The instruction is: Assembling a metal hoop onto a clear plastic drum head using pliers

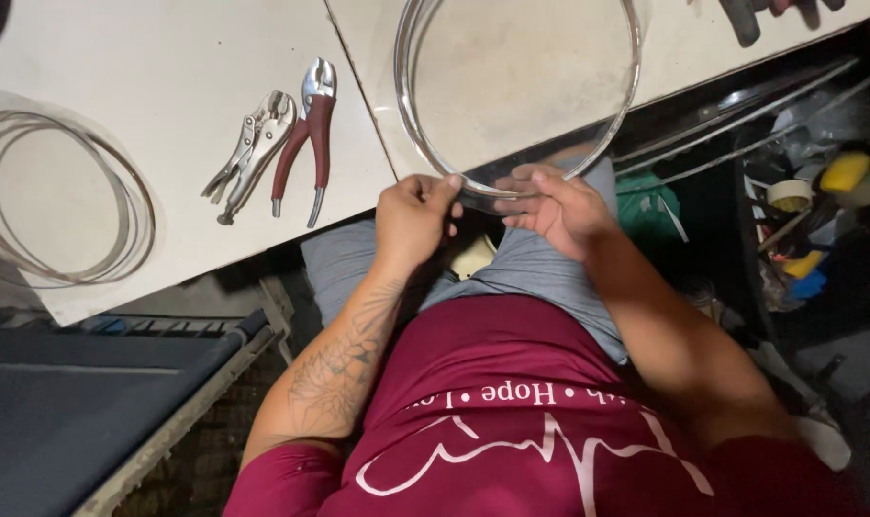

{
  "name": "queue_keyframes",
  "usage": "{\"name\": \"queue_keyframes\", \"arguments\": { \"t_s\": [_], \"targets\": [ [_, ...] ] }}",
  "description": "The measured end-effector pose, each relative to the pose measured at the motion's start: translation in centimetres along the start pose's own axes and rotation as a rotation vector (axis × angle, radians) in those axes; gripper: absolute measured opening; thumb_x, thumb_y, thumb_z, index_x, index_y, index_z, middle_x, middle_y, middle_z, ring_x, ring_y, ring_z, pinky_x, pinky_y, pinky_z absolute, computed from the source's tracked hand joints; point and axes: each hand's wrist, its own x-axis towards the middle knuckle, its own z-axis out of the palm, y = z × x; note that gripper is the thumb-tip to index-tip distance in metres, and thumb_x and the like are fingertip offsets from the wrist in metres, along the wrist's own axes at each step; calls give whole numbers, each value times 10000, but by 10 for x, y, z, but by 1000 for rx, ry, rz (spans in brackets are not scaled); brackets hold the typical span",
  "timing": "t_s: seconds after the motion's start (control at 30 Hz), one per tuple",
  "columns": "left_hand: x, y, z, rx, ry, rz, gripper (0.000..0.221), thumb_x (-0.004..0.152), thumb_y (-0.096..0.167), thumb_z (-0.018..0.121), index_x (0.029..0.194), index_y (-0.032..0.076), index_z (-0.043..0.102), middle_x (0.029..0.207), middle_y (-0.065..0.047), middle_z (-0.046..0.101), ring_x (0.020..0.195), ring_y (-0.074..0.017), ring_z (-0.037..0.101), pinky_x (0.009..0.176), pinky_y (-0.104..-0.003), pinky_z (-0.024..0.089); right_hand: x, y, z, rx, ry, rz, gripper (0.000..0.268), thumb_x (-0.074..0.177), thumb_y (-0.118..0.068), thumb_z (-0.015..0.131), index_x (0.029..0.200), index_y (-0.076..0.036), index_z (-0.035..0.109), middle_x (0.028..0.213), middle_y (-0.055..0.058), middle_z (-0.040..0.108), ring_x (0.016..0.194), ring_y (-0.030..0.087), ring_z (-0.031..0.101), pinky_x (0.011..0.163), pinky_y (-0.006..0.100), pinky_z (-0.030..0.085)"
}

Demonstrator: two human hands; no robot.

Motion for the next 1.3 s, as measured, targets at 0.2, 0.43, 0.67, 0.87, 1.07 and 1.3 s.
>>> {"name": "queue_keyframes", "arguments": {
  "t_s": [0.2,0.43,0.67,0.87,1.07,1.3],
  "targets": [
    [-4,-38,22,-315,-132,-53,603,817,240,878,1207,-153,638,893,-261,710,669,-249,734,568,-338,651,6,14,-23,47,-65,7,285,1069,-220,503,1161,-39,703,1224,269,715,1086,407,736,883,521,631],
    [6,-52,38,-531,-64,12,392,941,213,770,1063,-146,669,855,-246,700,647,-224,729,554,-301,650,8,23,-34,47,-96,29,304,1087,-264,493,1161,-51,697,1189,264,728,1023,407,755,843,516,639],
    [9,-57,49,-591,-22,75,285,990,204,696,976,-78,653,857,-238,717,625,-171,703,546,-256,622,-1,7,-26,67,-107,26,419,1084,-361,432,1244,-60,675,1227,242,723,1040,354,759,872,474,639],
    [11,-59,60,-611,35,137,279,1012,223,662,902,-32,639,769,-219,692,607,-206,701,516,-288,620,1,9,-24,20,-67,24,434,1074,-375,469,1234,-31,679,1159,248,737,986,336,774,848,474,657],
    [11,-58,64,-582,93,165,313,1034,236,620,854,-19,640,712,-224,677,576,-224,690,496,-311,610,2,8,-17,61,-99,54,481,1074,-380,461,1273,13,656,1094,256,748,1007,382,762,886,546,641],
    [7,-49,60,-420,151,154,357,1019,296,638,741,74,662,510,-120,601,449,-183,599,444,-307,511,3,4,-14,114,-140,123,449,1078,-358,476,1244,-3,694,1044,200,774,1009,388,760,936,587,617]
  ]
}}
